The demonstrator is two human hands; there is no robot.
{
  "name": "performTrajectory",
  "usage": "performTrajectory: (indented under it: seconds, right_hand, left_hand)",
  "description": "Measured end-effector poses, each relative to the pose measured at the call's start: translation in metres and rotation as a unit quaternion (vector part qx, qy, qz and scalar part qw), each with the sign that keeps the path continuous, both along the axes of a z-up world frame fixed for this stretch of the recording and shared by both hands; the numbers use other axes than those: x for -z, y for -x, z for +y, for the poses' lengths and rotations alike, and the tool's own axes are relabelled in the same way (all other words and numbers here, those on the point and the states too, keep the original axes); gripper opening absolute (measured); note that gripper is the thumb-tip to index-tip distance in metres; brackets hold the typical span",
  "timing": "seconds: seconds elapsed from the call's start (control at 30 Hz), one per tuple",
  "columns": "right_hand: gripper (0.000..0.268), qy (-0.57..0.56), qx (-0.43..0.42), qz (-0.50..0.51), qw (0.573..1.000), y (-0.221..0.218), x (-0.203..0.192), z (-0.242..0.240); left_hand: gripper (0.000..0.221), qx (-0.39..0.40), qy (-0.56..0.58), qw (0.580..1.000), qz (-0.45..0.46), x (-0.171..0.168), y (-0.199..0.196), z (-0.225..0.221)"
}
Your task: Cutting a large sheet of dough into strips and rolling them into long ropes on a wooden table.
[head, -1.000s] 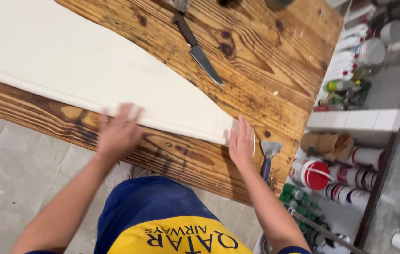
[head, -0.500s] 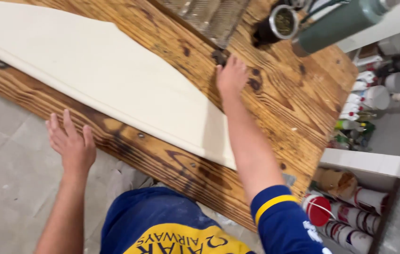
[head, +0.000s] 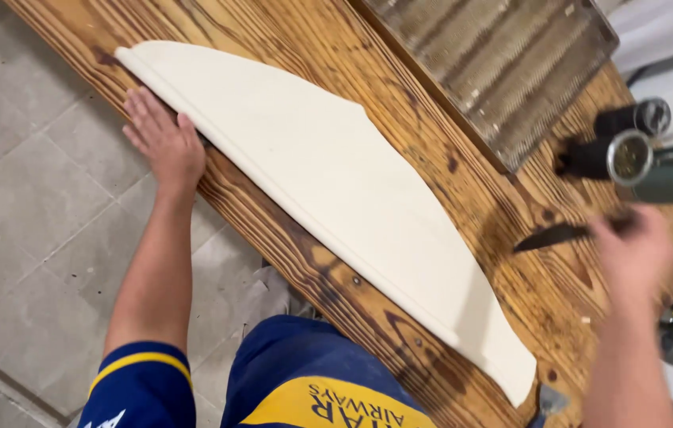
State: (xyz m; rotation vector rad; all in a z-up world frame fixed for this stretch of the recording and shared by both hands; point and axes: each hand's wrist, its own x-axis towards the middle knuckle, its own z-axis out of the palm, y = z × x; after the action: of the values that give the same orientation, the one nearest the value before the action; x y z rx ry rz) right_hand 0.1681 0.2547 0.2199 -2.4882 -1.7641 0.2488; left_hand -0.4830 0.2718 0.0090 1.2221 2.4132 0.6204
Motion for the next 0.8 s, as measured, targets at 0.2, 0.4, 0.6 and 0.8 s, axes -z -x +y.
performTrajectory:
  seconds: [0.2,0.4,0.6,0.8]
  right_hand:
    - [0.022,-0.131,0.160,0.249,0.946,-0.107,0.025,-0.100]
    - [0.063,-0.039,0.194,0.702,0.684,0.044,0.127,-0.108]
    - [0.035,0.076,0.157,0.277,0.945,0.253,0.112,-0.009]
    - [0.035,0.092,-0.185,0.170,0.964,0.387,0.112,0.081]
  left_hand:
    - [0.062,0.058,0.019,0.997,0.041,-0.005,0.031,0.036]
    - [0.060,0.070,-0.025,0.994,0.078,0.000,0.042,0.038]
    - [0.060,0.070,-0.057,0.990,0.110,0.001,0.050,0.045]
    - [0.064,0.055,-0.148,0.974,0.161,0.039,0.055,0.054]
